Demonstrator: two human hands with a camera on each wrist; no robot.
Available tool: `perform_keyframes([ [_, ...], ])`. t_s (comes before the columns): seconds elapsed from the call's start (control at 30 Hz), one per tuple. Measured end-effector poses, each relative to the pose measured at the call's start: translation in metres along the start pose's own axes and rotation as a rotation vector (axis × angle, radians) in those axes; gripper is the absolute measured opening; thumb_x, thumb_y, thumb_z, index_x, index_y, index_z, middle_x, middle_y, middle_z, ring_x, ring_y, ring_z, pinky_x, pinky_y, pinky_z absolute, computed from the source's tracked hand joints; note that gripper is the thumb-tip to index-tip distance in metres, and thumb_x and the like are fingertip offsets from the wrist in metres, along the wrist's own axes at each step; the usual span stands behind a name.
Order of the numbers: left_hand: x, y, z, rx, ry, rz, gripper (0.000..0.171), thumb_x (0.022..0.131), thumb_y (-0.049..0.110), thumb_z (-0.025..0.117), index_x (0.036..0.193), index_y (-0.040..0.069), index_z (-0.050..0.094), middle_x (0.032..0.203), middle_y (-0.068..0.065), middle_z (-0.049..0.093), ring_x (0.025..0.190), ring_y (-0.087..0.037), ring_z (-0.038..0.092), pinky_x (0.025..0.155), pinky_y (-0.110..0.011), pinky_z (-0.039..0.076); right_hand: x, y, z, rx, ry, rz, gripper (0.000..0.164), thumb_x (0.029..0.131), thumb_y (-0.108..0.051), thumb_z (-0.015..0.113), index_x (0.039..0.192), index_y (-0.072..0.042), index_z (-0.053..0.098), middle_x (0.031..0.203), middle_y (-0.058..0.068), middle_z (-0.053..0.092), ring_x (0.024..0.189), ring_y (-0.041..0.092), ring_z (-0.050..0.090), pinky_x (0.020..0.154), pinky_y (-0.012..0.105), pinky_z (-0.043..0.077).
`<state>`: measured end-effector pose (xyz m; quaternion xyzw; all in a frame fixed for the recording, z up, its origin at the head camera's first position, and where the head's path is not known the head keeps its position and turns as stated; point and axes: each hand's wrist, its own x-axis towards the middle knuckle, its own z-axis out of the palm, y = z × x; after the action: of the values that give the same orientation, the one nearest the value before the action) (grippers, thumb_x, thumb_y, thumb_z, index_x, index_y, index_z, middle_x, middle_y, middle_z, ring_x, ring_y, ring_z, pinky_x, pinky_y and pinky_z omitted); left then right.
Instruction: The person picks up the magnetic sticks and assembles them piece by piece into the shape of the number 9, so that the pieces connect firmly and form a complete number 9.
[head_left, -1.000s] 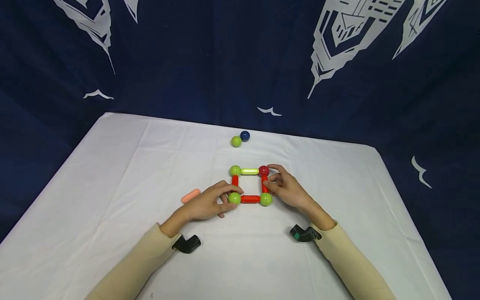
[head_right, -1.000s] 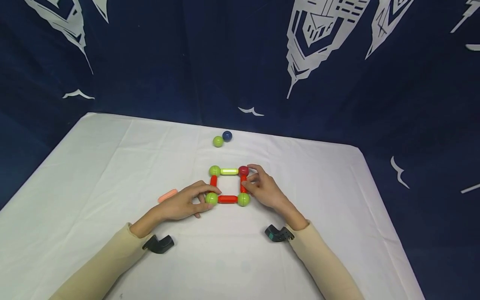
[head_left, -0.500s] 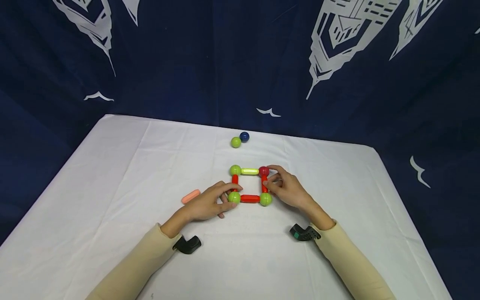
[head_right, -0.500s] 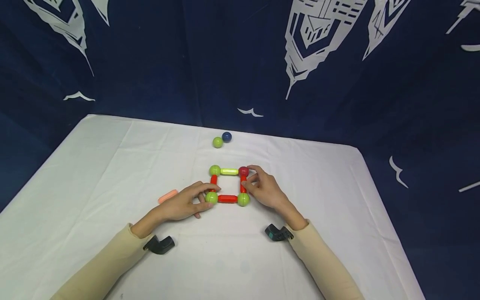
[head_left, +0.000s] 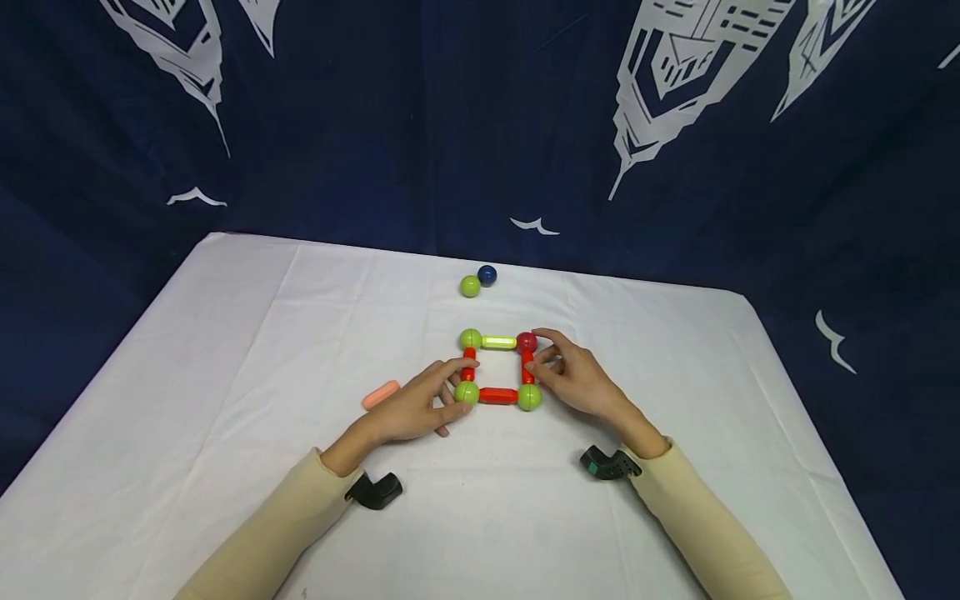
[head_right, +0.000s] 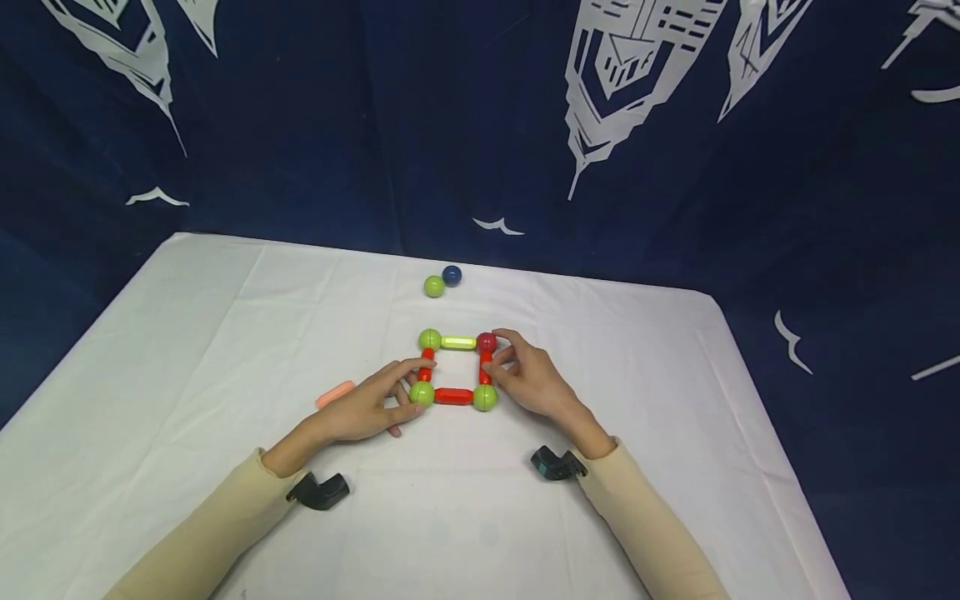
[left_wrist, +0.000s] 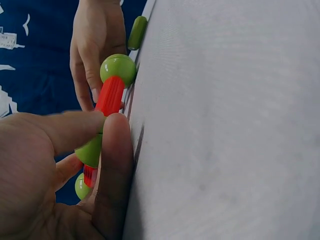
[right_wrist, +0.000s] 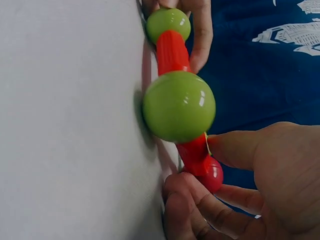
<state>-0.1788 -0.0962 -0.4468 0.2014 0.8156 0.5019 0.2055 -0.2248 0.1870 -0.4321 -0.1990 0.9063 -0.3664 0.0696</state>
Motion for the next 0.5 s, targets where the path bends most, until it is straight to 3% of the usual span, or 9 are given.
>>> perform_keyframes([
  [0.2,0.0,0.0,0.001,-0.02,-0.01,0.016,0.062,0.098,0.015,0.065,0.153,0.019,0.036,0.121,-0.013,0.046,0.063,-0.014,0.066,0.065,-0.029,0.057,-0.004,0.0,-0.009,-0.011,0.005,0.005,0.046,0.095,-0.012,0.066,0.138,-0.003,0.052,0.104,0.01,0.072,0.076,0.014,0.067,0.068,0.025,0.051],
  [0.5,-0.001,0.0,0.0,-0.001,-0.004,-0.003,0.059,0.099,0.016,0.065,0.152,0.023,0.04,0.12,-0.01,0.047,0.063,-0.016,0.067,0.067,-0.028,0.056,-0.02,0.007,-0.033,-0.058,0.008,-0.036,0.03,0.095,-0.013,0.069,0.123,-0.004,0.066,0.105,0.008,0.072,0.091,0.022,0.069,0.077,0.028,0.055],
])
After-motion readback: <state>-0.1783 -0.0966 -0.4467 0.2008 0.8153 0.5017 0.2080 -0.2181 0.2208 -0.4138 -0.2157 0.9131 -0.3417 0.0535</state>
